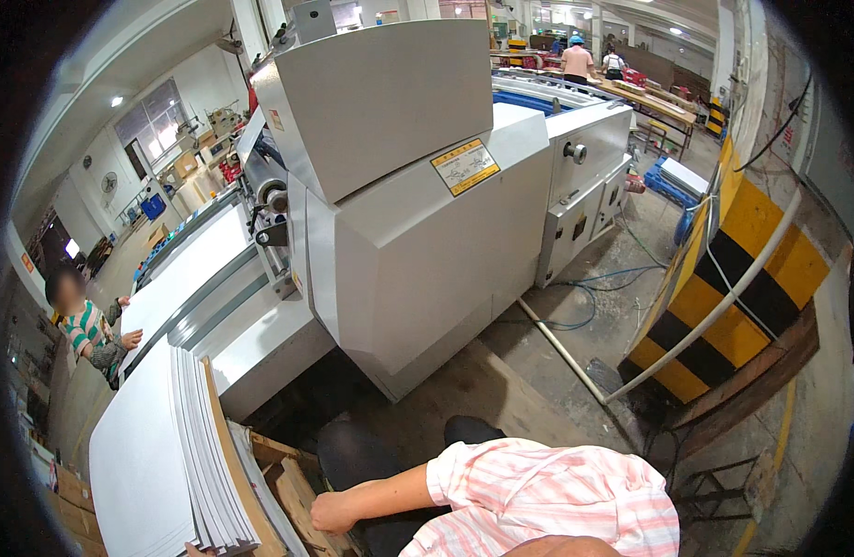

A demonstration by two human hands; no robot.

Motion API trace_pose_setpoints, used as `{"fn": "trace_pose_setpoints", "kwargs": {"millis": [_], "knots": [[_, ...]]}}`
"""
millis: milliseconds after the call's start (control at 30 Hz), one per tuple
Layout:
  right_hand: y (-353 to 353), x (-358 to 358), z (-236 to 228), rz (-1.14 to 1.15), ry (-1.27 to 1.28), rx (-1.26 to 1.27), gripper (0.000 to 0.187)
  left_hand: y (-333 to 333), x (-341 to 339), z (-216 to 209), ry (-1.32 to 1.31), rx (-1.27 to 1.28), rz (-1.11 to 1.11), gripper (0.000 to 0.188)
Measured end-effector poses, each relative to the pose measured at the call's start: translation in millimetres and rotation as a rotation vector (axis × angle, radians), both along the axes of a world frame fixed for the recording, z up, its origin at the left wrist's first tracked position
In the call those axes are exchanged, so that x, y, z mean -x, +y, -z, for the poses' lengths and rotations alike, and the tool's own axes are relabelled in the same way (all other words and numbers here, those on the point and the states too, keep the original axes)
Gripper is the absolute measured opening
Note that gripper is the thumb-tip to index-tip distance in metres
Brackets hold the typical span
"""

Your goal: Feeding large white sheets of paper into an industrial processing machine.

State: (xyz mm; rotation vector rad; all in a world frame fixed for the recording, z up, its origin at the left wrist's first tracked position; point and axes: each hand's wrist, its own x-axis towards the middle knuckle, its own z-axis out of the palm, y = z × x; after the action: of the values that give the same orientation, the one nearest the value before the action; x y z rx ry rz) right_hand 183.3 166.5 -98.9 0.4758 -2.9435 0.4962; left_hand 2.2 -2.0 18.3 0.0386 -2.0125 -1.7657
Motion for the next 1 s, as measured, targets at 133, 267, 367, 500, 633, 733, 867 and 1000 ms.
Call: {"fn": "trace_pose_setpoints", "kwargs": {"millis": [133, 267, 367, 500, 633, 733, 867, 1000], "knots": [[1, 4, 5, 0.006, -0.007, -0.008, 0.024, 3, -3, -4, -0.032, 0.090, -0.047, 0.037], [1, 2, 1, 0.006, -0.004, 0.006, 0.025, -3, 4, 1, -0.014, 0.088, -0.066, 0.038], [1, 3, 2, -0.002, -0.008, 0.019, 0.025, -4, 5, 2, -0.022, 0.061, -0.057, 0.038], [4, 1, 6, 0.014, -0.007, 0.014, 0.024, 0, 5, 4, -0.038, 0.022, -0.032, 0.037], [3, -1, 2, 0.008, -0.012, 0.009, 0.025, -3, 5, 6, -0.044, -0.027, -0.012, 0.037], [2, 0, 0, 0.018, -0.013, -0.008, 0.025, -7, 11, 9, -0.017, -0.017, 0.000, 0.036], [4, -4, -1, 0.024, -0.036, -0.001, 0.026, -2, 8, 6, -0.024, 0.075, -0.040, 0.034], [6, -3, 3, 0.028, -0.022, -0.005, 0.027, -7, 18, 16, 0.080, 0.087, 0.032, 0.033]]}}
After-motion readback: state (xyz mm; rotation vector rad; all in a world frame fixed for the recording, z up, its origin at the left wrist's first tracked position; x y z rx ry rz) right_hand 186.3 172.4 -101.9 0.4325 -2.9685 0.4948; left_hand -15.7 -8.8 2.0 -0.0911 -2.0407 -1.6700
